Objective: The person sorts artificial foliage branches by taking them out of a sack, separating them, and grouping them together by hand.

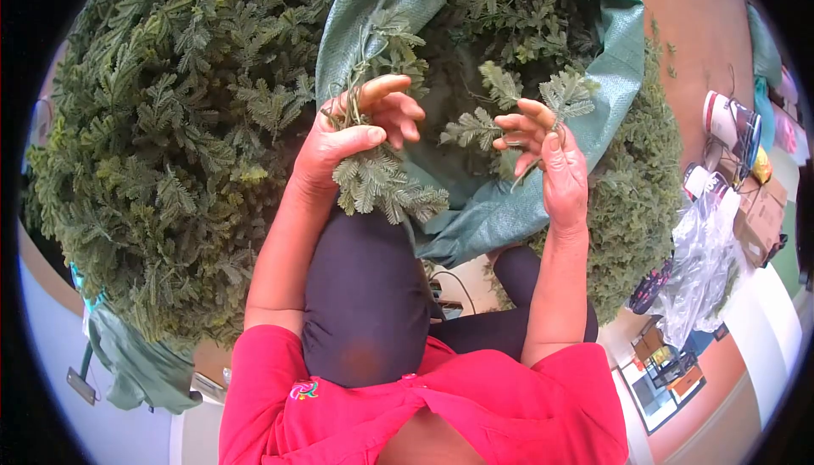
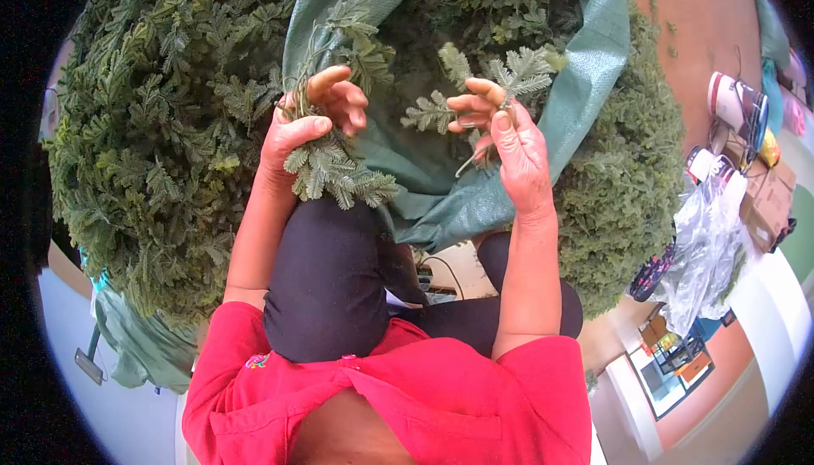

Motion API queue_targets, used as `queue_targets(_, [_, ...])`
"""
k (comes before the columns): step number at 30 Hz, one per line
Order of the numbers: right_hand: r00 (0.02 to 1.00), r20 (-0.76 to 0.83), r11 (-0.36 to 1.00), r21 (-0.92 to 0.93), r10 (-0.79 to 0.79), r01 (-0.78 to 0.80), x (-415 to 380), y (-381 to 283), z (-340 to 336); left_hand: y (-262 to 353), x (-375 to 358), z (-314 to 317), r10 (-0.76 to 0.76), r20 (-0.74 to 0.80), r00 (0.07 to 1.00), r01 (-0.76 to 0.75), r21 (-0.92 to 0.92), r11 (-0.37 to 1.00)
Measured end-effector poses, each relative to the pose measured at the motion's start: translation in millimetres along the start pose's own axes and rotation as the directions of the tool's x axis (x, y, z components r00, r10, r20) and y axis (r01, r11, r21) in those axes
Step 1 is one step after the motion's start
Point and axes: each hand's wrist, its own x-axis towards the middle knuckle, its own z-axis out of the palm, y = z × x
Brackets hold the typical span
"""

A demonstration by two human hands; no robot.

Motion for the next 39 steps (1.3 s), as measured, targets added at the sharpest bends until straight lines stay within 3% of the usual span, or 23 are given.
queue_targets(2, [1.000,-0.007,1.000,0.022,0.010,-0.010,-0.6,2.5,0.1,3.7,-0.5,6.2,0.006,-0.009,1.000,-0.006,0.044,0.999])
queue_targets(4, [0.996,0.054,0.972,0.221,0.067,-0.077,-0.8,3.6,0.1,2.9,4.1,9.8,0.010,-0.023,1.000,-0.008,0.091,0.996])
queue_targets(6, [0.993,0.045,0.957,0.262,0.113,-0.121,-1.8,3.7,7.0,-4.4,16.4,6.2,0.140,0.278,0.950,-0.247,0.401,0.882])
queue_targets(8, [0.982,0.135,0.929,0.329,0.129,-0.167,2.9,4.2,12.6,-3.6,20.8,17.5,0.044,0.350,0.936,-0.221,0.485,0.846])
queue_targets(10, [0.979,0.144,0.924,0.333,0.146,-0.187,7.4,2.3,20.7,-3.7,19.7,27.0,-0.170,0.321,0.932,0.047,0.358,0.933])
queue_targets(12, [0.975,0.174,0.927,0.326,0.135,-0.186,15.0,1.4,26.6,-16.0,19.9,23.7,-0.124,0.286,0.950,0.013,0.361,0.932])
queue_targets(14, [0.962,0.223,0.944,0.253,0.156,-0.211,22.3,-3.8,39.4,-15.2,22.2,25.0,-0.211,0.239,0.948,0.027,0.600,0.800])
queue_targets(15, [0.953,0.267,0.956,0.210,0.146,-0.205,27.0,-3.5,43.2,-25.5,20.0,17.5,-0.312,0.199,0.929,0.188,0.474,0.860])
queue_targets(18, [0.899,0.388,0.970,0.048,0.202,-0.239,52.7,-15.8,33.1,-1.7,16.4,24.9,-0.364,-0.087,0.927,0.364,0.439,0.821])
queue_targets(20, [0.918,0.348,0.981,-0.063,0.192,-0.182,76.9,-17.0,10.1,-2.3,11.4,9.5,-0.282,-0.111,0.953,0.302,0.397,0.867])
queue_targets(22, [0.976,0.200,0.992,-0.110,0.086,-0.065,106.3,-3.5,-24.5,-4.4,2.1,-0.5,-0.215,-0.105,0.971,0.220,0.035,0.975])
queue_targets(24, [0.996,-0.083,0.925,-0.379,-0.027,-0.006,116.8,2.6,-52.2,-15.6,4.2,-13.8,-0.018,-0.101,0.995,-0.005,-0.231,0.973])
queue_targets(25, [0.985,-0.171,0.834,-0.548,-0.036,-0.065,119.6,8.2,-66.8,-7.1,2.1,-4.2,-0.087,-0.213,0.973,0.017,-0.311,0.950])
queue_targets(27, [0.962,-0.266,0.735,-0.640,0.063,-0.225,102.4,26.7,-80.5,-7.5,3.1,-12.9,-0.007,-0.222,0.975,-0.070,-0.340,0.938])
queue_targets(30, [0.912,-0.281,0.723,-0.557,0.300,-0.409,70.2,88.7,-82.6,-8.6,1.7,-24.3,0.121,-0.158,0.980,-0.171,-0.355,0.919])
queue_targets(31, [0.928,-0.239,0.750,-0.546,0.287,-0.373,57.6,110.9,-72.8,-8.4,2.7,-32.1,0.161,-0.094,0.982,-0.184,-0.349,0.919])
queue_targets(32, [0.965,-0.201,0.661,-0.703,0.170,-0.263,45.4,136.9,-59.3,-8.2,3.5,-38.1,0.200,-0.031,0.979,-0.199,-0.341,0.919])
queue_targets(33, [0.995,-0.103,0.654,-0.753,-0.007,-0.073,34.2,157.5,-40.7,-2.2,1.8,-34.4,0.201,-0.035,0.979,-0.201,-0.334,0.921])
queue_targets(34, [0.993,-0.067,0.620,-0.784,-0.098,0.008,23.7,181.6,-23.2,8.6,-0.8,-26.6,0.118,-0.093,0.989,-0.139,-0.272,0.952])
queue_targets(35, [0.994,-0.020,0.444,-0.895,-0.110,0.031,17.3,180.4,0.3,14.3,-3.4,-20.5,0.036,-0.156,0.987,-0.069,-0.214,0.974])
queue_targets(38, [0.932,0.242,0.114,-0.953,-0.269,0.280,24.4,214.8,25.4,10.5,0.1,-7.9,0.104,-0.260,0.960,-0.139,-0.124,0.982])
queue_targets(39, [0.931,0.245,0.116,-0.952,-0.271,0.285,29.3,217.6,22.4,7.6,1.4,-8.1,0.132,-0.288,0.948,-0.163,-0.087,0.983])
